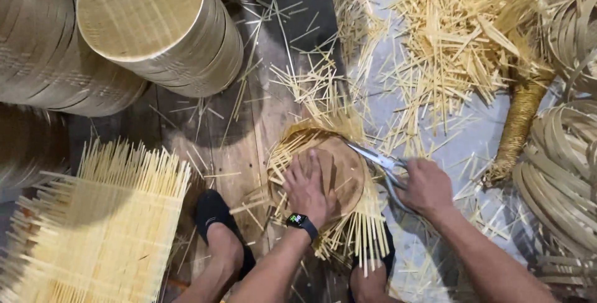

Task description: The person sits on the floor of a bamboo workshop and trims thin bamboo strips with scissors, weaves them into a flat mat, and fits the woven mat into a round bamboo frame to form a steamer lid, then stacks the finished lid with others.

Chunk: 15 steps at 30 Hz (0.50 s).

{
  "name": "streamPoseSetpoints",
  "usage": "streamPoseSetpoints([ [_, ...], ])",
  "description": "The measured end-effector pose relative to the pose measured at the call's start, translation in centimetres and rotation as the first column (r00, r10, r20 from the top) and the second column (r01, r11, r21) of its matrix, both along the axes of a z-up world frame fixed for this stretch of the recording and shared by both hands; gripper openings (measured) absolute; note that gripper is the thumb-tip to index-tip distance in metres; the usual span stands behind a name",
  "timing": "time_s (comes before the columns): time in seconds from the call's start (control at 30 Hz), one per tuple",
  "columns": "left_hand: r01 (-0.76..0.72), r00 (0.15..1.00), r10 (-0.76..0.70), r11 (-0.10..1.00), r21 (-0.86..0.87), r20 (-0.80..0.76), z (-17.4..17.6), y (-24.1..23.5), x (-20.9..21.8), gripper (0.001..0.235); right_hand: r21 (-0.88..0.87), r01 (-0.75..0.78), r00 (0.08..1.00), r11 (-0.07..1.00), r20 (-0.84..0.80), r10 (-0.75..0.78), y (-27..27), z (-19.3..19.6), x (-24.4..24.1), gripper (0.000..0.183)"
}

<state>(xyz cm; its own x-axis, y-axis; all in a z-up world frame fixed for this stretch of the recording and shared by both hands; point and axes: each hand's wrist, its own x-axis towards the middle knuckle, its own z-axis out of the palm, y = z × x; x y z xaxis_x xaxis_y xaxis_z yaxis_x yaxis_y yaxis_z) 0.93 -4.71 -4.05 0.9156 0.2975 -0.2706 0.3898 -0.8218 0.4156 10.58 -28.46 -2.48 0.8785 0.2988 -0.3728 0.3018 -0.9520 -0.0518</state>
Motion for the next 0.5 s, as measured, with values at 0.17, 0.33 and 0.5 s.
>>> streamPoseSetpoints([
  [0.17, 0.133, 0.991, -0.134, 0.99, -0.045, -0.019, 1.8, 1.1, 0.8, 0.125, 0.008, -0.059, 0.992, 0.998, 0.113, 0.057, -0.8, -2.1, 1.2, 0.05],
  [0.33, 0.258, 0.966, -0.256, 0.965, -0.038, 0.04, 1.2, 2.2, 0.0, 0.12, 0.041, -0.093, 0.993, 0.995, 0.078, 0.09, -2.0, -2.8, 1.4, 0.041],
  [0.5, 0.373, 0.928, -0.373, 0.927, -0.044, -0.001, 0.5, 2.7, 0.6, 0.122, 0.059, -0.192, 0.92, 0.98, 0.358, 0.159, -0.4, -4.2, 2.7, 0.051],
])
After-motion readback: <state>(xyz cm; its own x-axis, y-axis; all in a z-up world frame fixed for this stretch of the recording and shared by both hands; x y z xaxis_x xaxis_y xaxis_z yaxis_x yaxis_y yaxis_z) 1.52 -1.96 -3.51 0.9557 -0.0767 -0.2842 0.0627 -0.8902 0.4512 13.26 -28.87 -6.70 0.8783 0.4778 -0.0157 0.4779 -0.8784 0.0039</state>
